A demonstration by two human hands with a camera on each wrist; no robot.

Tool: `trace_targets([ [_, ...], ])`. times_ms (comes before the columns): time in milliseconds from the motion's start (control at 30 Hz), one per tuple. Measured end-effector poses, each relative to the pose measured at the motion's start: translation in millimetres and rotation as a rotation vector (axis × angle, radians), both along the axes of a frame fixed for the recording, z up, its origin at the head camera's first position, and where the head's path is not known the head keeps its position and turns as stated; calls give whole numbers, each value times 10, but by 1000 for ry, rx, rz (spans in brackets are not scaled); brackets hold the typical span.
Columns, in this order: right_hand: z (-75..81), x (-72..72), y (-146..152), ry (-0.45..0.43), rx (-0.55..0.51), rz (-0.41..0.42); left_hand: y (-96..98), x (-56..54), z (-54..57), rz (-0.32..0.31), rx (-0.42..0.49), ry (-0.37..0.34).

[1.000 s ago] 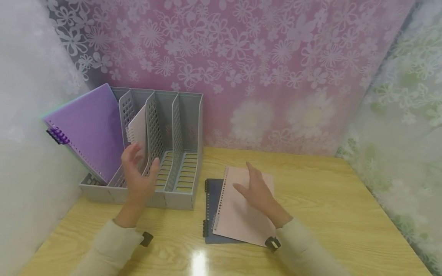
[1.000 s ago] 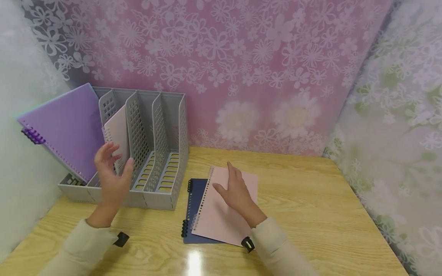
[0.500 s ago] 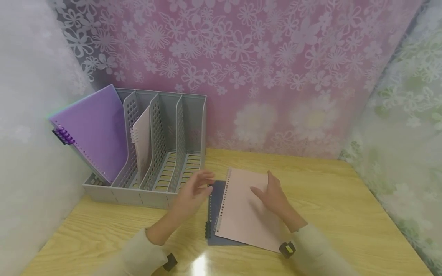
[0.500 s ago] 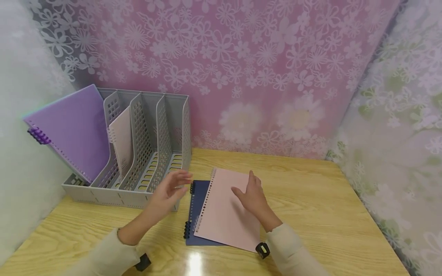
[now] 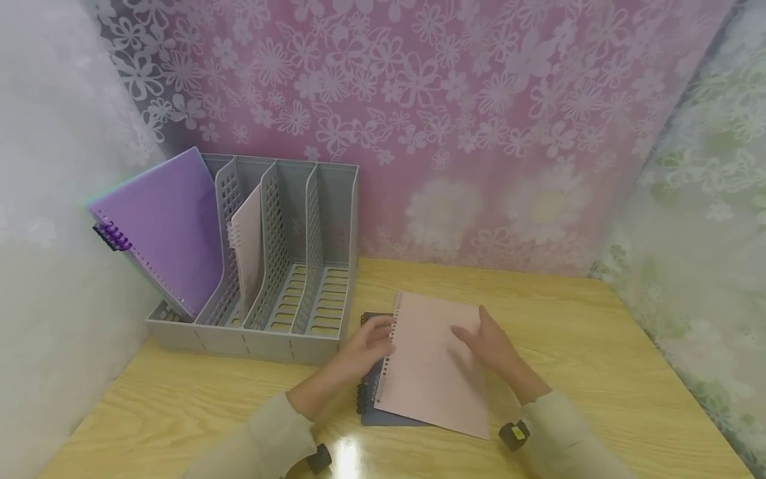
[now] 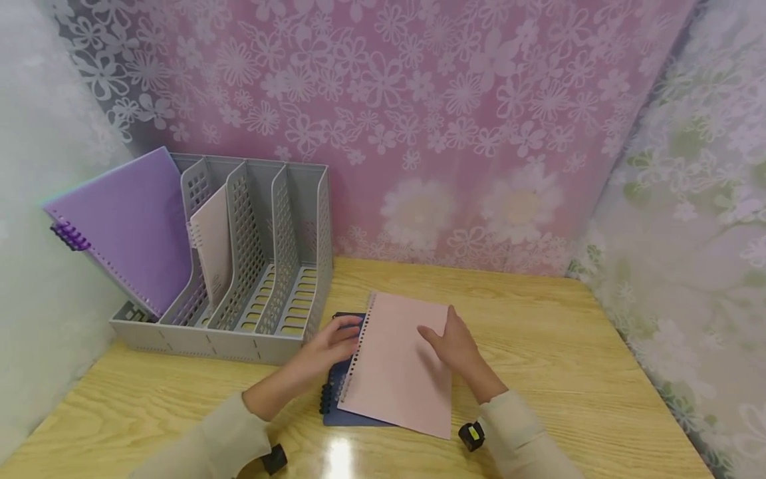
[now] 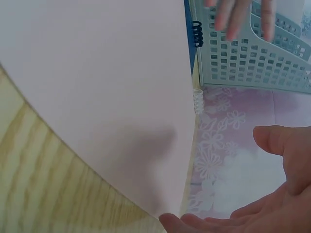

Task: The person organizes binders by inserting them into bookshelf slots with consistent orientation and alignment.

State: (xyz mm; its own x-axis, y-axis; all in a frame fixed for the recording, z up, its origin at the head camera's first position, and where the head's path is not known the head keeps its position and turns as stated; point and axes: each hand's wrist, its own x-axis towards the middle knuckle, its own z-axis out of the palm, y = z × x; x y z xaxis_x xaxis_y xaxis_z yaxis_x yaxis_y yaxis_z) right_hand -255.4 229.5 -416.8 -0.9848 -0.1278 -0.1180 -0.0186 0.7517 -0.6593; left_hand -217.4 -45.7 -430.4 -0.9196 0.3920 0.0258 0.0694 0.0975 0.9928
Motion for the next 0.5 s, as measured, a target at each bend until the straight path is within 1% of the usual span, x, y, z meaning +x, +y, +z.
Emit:
trace_targets([
  [167,13,4,52,-54,-38,-11,73,-56,-31,29,3,-136],
  [267,27,6,73,-89,-72,-20,99,-64,-39,41,-3,-187],
  [333,39,5,84,-102,-90,-21,103,-61,-39,38,2,-200],
  [500,67,12,108,-135,-106,-24,85,-54,-36,31,7,-201],
])
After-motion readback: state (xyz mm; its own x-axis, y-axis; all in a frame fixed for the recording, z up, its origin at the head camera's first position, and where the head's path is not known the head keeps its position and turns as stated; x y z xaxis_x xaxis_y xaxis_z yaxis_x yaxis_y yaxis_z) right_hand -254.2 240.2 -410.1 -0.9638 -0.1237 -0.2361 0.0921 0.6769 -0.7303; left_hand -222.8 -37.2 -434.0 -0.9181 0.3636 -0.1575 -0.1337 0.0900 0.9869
